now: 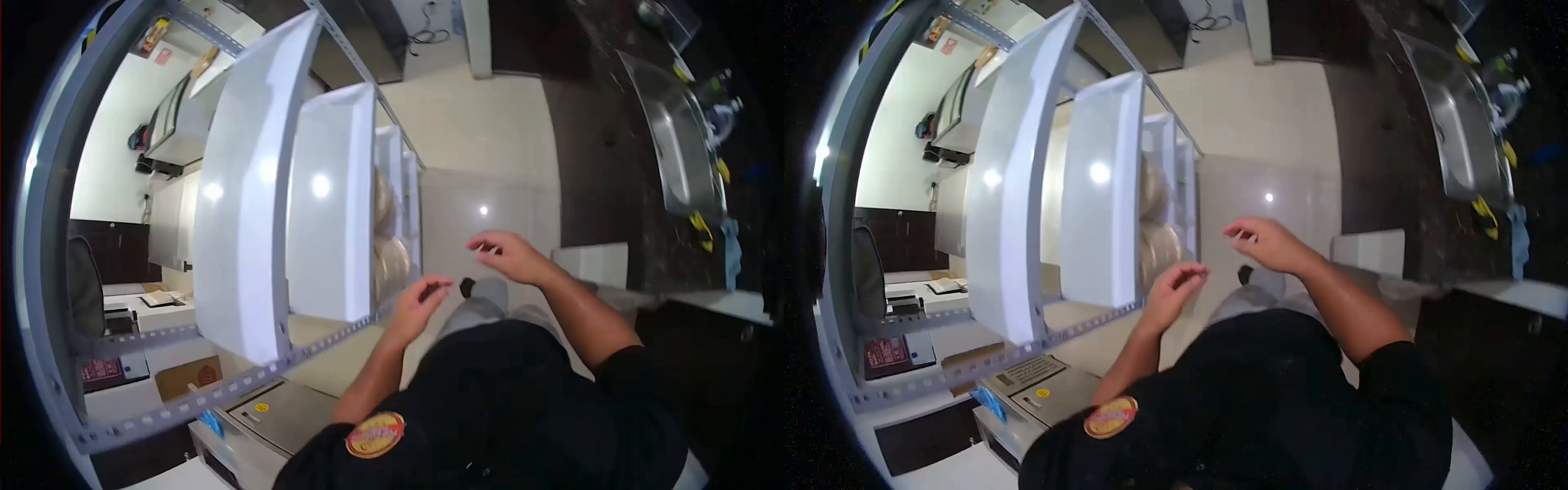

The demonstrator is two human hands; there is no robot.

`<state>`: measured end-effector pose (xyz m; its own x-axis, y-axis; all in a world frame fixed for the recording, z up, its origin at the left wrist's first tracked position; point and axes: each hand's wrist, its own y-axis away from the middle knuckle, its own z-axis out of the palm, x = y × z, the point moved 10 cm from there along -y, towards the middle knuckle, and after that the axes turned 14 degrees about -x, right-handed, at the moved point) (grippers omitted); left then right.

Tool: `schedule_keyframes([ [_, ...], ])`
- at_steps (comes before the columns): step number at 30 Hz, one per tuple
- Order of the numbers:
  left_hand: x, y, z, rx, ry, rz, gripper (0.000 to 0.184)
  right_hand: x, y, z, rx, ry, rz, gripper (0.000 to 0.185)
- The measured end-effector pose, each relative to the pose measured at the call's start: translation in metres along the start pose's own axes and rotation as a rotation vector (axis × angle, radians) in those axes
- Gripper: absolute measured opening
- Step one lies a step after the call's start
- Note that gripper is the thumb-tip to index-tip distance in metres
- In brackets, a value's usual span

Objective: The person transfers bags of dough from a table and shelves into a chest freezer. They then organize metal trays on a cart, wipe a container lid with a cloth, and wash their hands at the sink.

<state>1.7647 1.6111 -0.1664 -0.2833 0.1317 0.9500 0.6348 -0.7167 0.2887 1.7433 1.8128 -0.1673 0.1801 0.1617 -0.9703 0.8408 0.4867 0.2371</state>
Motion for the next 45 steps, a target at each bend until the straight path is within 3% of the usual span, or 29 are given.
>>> schedule_keyframes([
  [3,-0.025,-0.003,-0.025,0.102,0.024,-0.105,0.028,-0.004,-0.077,0.022,-0.321,0.452,-0.068,0.041],
  [4,-0.028,-0.005,-0.031,0.143,0.030,-0.112,0.028,0.011,-0.106,0.033,-0.359,0.448,-0.085,0.041],
  [6,-0.033,-0.007,-0.057,0.344,-0.205,-0.272,0.033,0.027,-0.163,0.039,-0.036,0.842,-0.240,0.045],
  [9,-0.039,-0.013,-0.080,0.546,-0.349,-0.388,0.039,0.030,-0.246,0.052,-0.046,1.007,-0.448,0.049],
  [13,-0.022,-0.023,-0.095,0.714,-0.488,-0.431,0.046,0.038,-0.326,0.056,-0.144,0.907,-0.619,0.055],
  [17,-0.017,-0.032,-0.085,0.754,-0.494,-0.443,0.050,0.062,-0.392,0.084,-0.378,0.781,-0.539,0.048],
  [18,-0.028,-0.031,-0.078,0.746,-0.411,-0.463,0.050,0.062,-0.398,0.084,-0.390,0.773,-0.539,0.048],
  [21,-0.058,-0.031,-0.067,0.749,-0.209,-0.486,0.049,0.054,-0.407,0.056,-0.154,0.583,-0.529,0.042],
  [23,-0.077,-0.032,-0.051,0.765,0.024,-0.459,0.049,0.062,-0.414,0.048,-0.208,0.602,-0.498,0.040],
  [26,-0.092,-0.034,-0.037,0.703,0.111,-0.485,0.046,0.070,-0.415,0.036,-0.303,0.651,-0.456,0.036],
  [27,-0.095,-0.039,-0.035,0.666,0.143,-0.485,0.044,0.066,-0.412,0.033,-0.323,0.804,-0.489,0.033],
  [29,-0.096,-0.042,-0.032,0.662,0.163,-0.488,0.043,0.058,-0.401,0.026,-0.356,1.114,-0.554,0.026],
  [30,-0.095,-0.043,-0.031,0.649,0.174,-0.493,0.042,0.051,-0.397,0.019,-0.361,1.116,-0.560,0.026],
  [34,-0.099,-0.041,-0.031,0.638,0.170,-0.539,0.040,0.041,-0.382,0.003,-0.483,0.966,-0.439,0.015],
  [37,-0.110,-0.040,-0.030,0.633,0.166,-0.547,0.039,0.015,-0.367,-0.021,-0.330,0.648,-0.634,0.016],
  [45,-0.127,-0.033,-0.018,0.646,0.180,-0.523,0.040,-0.017,-0.305,-0.063,-0.426,0.671,-0.404,0.016],
])
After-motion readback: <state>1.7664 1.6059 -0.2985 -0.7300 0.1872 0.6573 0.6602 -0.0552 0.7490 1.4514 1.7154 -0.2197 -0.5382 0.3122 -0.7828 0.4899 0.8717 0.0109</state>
